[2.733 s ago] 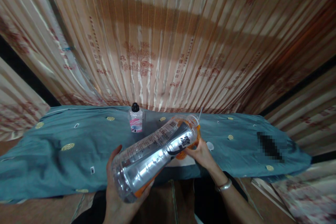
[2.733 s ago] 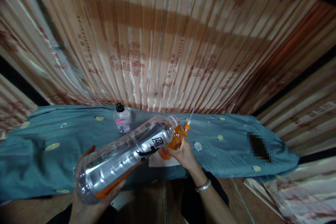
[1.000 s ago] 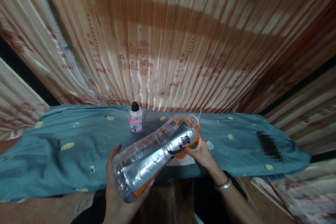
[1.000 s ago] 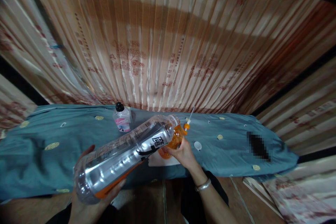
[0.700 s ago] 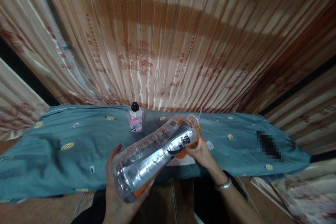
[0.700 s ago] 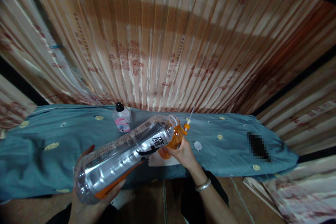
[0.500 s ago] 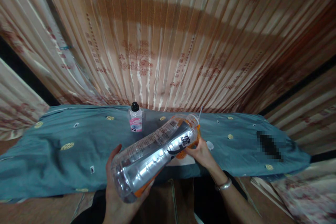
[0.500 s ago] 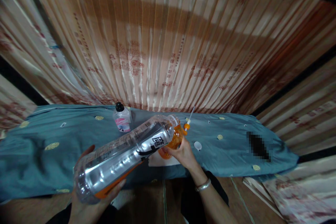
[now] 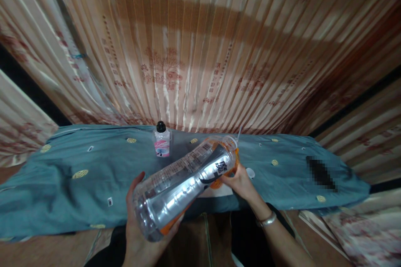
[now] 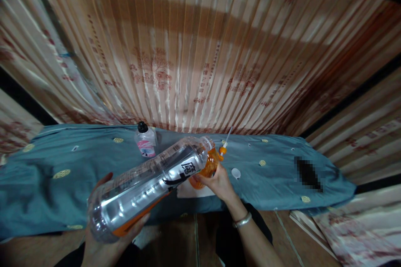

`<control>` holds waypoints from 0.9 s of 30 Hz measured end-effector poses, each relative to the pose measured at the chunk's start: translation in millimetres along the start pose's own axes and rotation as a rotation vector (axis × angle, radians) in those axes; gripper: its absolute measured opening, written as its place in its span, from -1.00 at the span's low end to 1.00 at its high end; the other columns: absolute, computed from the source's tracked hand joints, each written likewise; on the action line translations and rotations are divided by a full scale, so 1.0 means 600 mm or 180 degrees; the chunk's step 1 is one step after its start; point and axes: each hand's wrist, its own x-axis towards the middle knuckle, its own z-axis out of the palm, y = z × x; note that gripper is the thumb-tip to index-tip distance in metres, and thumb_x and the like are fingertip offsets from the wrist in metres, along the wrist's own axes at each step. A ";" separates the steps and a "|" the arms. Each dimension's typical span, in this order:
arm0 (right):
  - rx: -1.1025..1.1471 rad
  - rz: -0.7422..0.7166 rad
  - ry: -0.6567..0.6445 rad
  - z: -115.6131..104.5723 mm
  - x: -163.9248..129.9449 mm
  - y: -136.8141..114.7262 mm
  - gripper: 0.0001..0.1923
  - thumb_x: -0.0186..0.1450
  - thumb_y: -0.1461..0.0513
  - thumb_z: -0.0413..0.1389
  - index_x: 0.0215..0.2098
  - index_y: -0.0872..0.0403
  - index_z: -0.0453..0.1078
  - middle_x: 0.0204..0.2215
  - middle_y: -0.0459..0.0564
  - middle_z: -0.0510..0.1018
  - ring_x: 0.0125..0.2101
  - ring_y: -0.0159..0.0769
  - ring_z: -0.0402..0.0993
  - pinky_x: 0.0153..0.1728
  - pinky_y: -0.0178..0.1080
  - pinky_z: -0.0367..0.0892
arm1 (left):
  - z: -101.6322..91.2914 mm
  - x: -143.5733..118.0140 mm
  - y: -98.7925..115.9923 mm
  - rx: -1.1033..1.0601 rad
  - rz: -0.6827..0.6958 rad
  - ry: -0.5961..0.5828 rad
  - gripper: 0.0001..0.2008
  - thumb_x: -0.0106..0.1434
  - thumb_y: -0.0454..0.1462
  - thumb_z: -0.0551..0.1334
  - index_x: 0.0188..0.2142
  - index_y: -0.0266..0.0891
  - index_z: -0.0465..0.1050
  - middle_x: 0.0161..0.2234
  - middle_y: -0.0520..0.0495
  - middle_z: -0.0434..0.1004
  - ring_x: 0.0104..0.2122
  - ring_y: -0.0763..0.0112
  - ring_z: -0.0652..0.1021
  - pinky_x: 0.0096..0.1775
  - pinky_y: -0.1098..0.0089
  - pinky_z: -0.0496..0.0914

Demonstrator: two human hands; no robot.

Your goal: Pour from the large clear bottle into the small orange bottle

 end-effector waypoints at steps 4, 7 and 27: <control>0.0117 0.0013 -0.0042 0.001 -0.001 -0.004 -0.45 -0.02 0.08 0.38 -0.12 0.07 0.37 -0.19 0.05 0.63 -0.18 -0.05 0.57 -0.14 -0.05 0.48 | 0.012 -0.006 0.000 0.0250 0.0156 0.0245 -0.05 -0.13 -0.20 0.47 0.15 0.48 0.02 0.27 0.05 0.16 0.08 -0.28 0.44 -0.34 0.09 0.57; 0.0099 0.0021 0.0016 0.001 -0.001 -0.006 -0.42 -0.06 0.07 0.40 -0.12 0.06 0.37 -0.20 0.04 0.63 -0.18 -0.06 0.57 -0.12 -0.05 0.48 | 0.013 -0.008 0.000 0.0326 0.0242 0.0327 -0.04 -0.14 -0.22 0.47 0.16 0.43 0.04 0.21 0.02 0.28 0.04 -0.18 0.50 -0.32 0.09 0.58; -0.0032 -0.0084 -0.0006 -0.001 0.000 0.002 -0.45 -0.02 0.06 0.38 -0.13 0.08 0.37 -0.20 0.05 0.63 -0.19 -0.07 0.57 -0.15 -0.08 0.48 | 0.020 -0.012 -0.005 0.0183 0.0385 0.0214 -0.15 -0.10 -0.19 0.47 0.11 0.41 0.11 0.17 0.10 0.33 -0.10 -0.01 0.57 -0.35 0.17 0.58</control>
